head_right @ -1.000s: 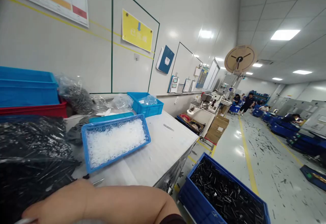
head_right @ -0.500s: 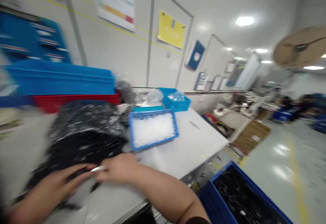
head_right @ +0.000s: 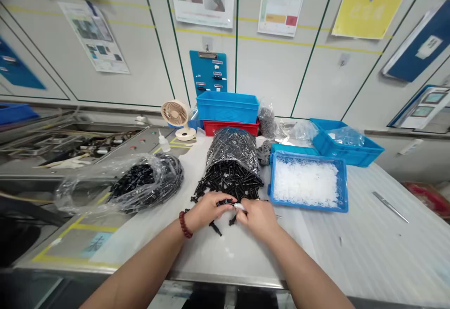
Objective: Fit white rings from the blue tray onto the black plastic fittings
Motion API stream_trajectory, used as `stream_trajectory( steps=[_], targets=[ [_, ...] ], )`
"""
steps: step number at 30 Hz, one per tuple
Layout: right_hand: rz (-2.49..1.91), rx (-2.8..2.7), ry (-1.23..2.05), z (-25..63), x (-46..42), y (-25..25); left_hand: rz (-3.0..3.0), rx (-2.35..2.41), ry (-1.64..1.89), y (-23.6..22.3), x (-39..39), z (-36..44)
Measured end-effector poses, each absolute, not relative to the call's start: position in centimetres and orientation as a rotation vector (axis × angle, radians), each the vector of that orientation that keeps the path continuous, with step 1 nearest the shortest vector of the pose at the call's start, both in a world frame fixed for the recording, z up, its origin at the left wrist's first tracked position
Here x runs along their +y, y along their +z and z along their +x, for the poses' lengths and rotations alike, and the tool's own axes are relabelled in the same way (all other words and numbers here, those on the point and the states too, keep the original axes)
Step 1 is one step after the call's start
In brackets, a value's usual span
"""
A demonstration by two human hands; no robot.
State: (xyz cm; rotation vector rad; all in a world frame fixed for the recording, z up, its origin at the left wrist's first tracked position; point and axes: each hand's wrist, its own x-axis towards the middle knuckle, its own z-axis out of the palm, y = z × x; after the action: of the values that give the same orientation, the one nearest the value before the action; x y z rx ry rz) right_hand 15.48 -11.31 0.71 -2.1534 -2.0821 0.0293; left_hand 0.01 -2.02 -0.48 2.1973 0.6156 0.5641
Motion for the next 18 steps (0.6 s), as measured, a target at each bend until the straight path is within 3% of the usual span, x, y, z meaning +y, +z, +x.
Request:
stream_trajectory(
  steps=[18],
  targets=[
    [-2.093,-2.085,0.17,15.7,-11.2,1.1,2.05,0.623,0.559,1.1,-2.2,-0.3]
  ],
)
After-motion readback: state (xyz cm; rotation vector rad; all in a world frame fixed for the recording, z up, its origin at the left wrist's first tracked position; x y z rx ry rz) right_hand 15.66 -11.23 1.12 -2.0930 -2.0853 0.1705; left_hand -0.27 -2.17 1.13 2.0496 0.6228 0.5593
